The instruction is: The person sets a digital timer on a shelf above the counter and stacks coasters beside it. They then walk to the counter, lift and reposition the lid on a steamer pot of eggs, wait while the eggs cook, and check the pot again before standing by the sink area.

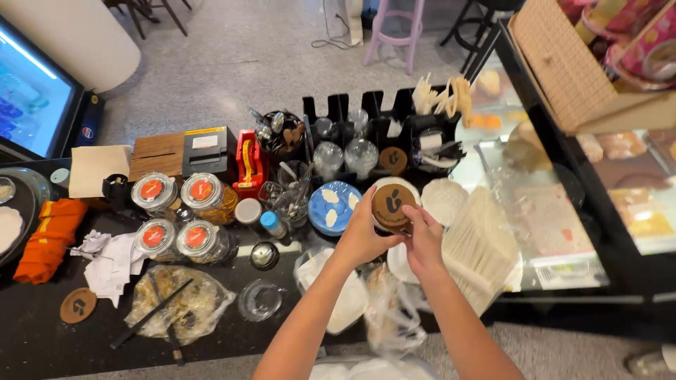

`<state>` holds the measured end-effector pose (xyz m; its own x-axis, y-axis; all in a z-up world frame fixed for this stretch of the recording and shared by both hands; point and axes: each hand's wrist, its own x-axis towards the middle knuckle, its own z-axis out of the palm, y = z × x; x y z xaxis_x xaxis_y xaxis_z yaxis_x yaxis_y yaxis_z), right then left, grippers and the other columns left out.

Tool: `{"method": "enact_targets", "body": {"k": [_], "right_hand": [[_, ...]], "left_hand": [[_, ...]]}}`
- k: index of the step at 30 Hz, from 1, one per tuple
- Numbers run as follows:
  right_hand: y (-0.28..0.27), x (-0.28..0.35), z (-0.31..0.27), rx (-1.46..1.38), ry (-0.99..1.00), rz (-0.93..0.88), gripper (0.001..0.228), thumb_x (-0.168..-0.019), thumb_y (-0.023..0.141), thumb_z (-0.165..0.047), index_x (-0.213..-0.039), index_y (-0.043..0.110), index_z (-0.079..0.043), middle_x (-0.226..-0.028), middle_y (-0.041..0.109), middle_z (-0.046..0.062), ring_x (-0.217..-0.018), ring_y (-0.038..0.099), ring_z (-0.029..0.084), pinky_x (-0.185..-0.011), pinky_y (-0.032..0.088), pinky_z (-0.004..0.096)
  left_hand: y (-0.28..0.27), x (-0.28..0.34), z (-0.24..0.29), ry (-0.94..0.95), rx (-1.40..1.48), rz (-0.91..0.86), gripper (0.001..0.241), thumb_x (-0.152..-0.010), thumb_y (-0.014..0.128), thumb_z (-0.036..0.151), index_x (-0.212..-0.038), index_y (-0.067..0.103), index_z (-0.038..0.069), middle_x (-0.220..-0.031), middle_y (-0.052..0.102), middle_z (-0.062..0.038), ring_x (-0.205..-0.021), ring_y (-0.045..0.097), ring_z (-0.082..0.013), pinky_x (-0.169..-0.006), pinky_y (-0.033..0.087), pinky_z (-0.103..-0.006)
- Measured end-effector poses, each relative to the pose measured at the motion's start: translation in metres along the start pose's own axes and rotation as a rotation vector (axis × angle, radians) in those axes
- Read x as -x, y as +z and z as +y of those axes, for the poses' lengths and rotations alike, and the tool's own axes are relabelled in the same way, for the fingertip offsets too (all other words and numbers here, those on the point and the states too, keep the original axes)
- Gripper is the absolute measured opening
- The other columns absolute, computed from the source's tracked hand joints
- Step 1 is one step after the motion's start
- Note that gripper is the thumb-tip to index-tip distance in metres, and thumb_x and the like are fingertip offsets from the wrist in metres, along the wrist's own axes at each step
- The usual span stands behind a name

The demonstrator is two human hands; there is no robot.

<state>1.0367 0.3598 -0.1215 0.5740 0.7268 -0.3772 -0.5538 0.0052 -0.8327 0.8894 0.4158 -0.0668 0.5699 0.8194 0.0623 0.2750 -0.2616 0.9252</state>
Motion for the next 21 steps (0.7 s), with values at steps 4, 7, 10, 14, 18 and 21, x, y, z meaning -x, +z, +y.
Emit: {"method": "enact_targets", "body": {"k": [4, 7, 10, 14, 18, 21], "right_hand": [[-0.006, -0.069, -0.01, -0.05, -0.029, -0.021, 0.045, -0.087, 0.073, -0.019, -0.126, 0.063, 0.001, -0.11, 0.069, 0.007, -0.1, 0.067, 0.022, -0.073, 0.057, 0.037], [-0.005, -0.104, -0.011, -0.074, 0.022, -0.062, 0.044, -0.086, 0.075, -0.019, -0.126, 0.066, -0.003, -0.111, 0.07, 0.002, -0.102, 0.065, 0.018, -0.074, 0.052, 0.034], [0.004, -0.149, -0.016, -0.084, -0.043, -0.097, 0.044, -0.09, 0.075, -0.022, -0.128, 0.067, -0.002, -0.11, 0.069, 0.004, -0.101, 0.063, 0.016, -0.081, 0.052, 0.032], [0.013, -0.186, -0.021, -0.015, -0.015, -0.003, 0.046, -0.086, 0.077, -0.024, -0.124, 0.066, -0.001, -0.111, 0.07, 0.004, -0.098, 0.066, 0.016, -0.08, 0.055, 0.035], [0.029, -0.201, -0.023, 0.084, 0.013, 0.059, 0.046, -0.084, 0.078, -0.026, -0.118, 0.068, 0.002, -0.108, 0.071, 0.006, -0.092, 0.068, 0.016, -0.074, 0.058, 0.034], [0.026, -0.202, -0.01, 0.113, -0.009, 0.138, 0.046, -0.085, 0.08, -0.024, -0.119, 0.065, 0.003, -0.11, 0.07, 0.006, -0.09, 0.067, 0.014, -0.072, 0.056, 0.031]], "left_hand": [[0.037, -0.065, -0.016, 0.063, -0.025, 0.086, 0.117, -0.061, 0.094, 0.02, -0.154, 0.028, -0.001, -0.144, 0.05, -0.026, -0.135, 0.051, -0.0401, -0.11, 0.043, -0.0426], [0.053, -0.099, -0.029, 0.012, -0.091, 0.212, 0.114, -0.06, 0.093, 0.017, -0.153, 0.029, 0.0, -0.138, 0.052, -0.027, -0.129, 0.053, -0.0411, -0.106, 0.047, -0.0423], [0.057, -0.144, -0.037, -0.032, -0.042, 0.27, 0.104, -0.064, 0.092, 0.017, -0.15, 0.036, 0.003, -0.132, 0.059, -0.024, -0.124, 0.058, -0.0397, -0.102, 0.05, -0.0425], [0.067, -0.188, -0.059, 0.005, 0.01, 0.274, 0.092, -0.063, 0.091, 0.013, -0.141, 0.042, 0.004, -0.129, 0.064, -0.021, -0.121, 0.063, -0.0369, -0.098, 0.053, -0.0416], [0.057, -0.209, -0.069, -0.146, 0.005, 0.219, 0.092, -0.061, 0.09, 0.011, -0.139, 0.041, 0.007, -0.126, 0.065, -0.019, -0.12, 0.063, -0.0366, -0.097, 0.052, -0.0418], [0.06, -0.205, -0.072, -0.057, -0.109, 0.222, 0.093, -0.063, 0.092, 0.009, -0.141, 0.041, 0.006, -0.13, 0.062, -0.02, -0.123, 0.059, -0.0399, -0.099, 0.05, -0.0434]]}}
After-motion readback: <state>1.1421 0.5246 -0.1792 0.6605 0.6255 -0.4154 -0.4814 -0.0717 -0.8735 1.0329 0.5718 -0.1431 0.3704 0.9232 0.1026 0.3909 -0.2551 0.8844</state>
